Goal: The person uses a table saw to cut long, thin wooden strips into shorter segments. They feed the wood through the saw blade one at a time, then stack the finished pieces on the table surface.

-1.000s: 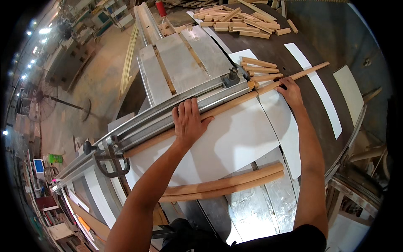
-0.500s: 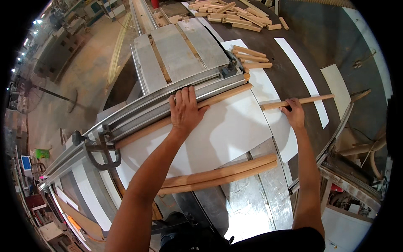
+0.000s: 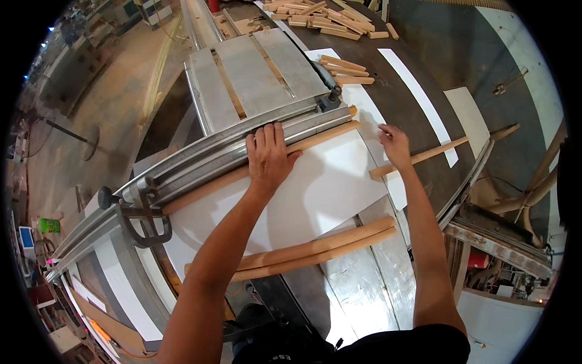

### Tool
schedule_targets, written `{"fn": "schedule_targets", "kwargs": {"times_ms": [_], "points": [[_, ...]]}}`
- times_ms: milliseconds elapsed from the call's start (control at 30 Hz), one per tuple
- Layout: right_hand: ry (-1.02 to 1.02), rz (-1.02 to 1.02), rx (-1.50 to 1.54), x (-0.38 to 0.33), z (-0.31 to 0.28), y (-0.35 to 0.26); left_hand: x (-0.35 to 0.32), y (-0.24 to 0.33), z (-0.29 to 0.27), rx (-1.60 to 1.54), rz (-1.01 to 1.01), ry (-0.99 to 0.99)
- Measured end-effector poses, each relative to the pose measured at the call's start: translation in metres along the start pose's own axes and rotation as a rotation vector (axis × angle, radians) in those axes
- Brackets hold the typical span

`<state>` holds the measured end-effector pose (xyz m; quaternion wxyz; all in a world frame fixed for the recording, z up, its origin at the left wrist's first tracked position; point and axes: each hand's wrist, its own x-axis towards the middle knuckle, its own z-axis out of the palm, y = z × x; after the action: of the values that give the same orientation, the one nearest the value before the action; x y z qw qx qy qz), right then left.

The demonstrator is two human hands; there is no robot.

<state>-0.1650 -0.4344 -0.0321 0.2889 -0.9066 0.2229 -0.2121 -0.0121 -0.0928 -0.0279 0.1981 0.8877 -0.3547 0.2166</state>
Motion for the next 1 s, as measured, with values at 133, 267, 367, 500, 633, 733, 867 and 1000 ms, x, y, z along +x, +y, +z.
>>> {"fn": "schedule_targets", "kwargs": {"times_ms": [133,267,367,500,633,733,867,1000], "points": [[-0.162,0.24,0.033,0.038,0.042,-0.028,-0.001,-0.001,-0.003,-0.033,-0.012,-0.028],[-0.177,0.316,0.337,0.042,0.047,-0.021,-0.003,-0.002,-0.002,-0.032,0.004,0.001],[-0.231,0.397,0.463,0.041,0.042,-0.03,-0.001,-0.005,-0.002,-0.023,-0.01,0.003],[-0.153,0.324,0.367,0.031,0.042,-0.026,-0.003,-0.002,-0.003,-0.028,0.006,0.018],[-0.186,0.366,0.365,0.032,0.039,-0.03,-0.001,0.001,-0.004,-0.028,0.021,0.028],[-0.204,0.399,0.41,0.032,0.036,-0.04,-0.002,-0.001,-0.004,-0.02,0.026,0.036],[-0.218,0.426,0.466,0.034,0.034,-0.038,-0.002,-0.001,-0.003,-0.016,0.009,-0.012],[-0.286,0.458,0.502,0.036,0.034,-0.029,-0.002,-0.002,-0.001,0.009,0.009,-0.02]]}}
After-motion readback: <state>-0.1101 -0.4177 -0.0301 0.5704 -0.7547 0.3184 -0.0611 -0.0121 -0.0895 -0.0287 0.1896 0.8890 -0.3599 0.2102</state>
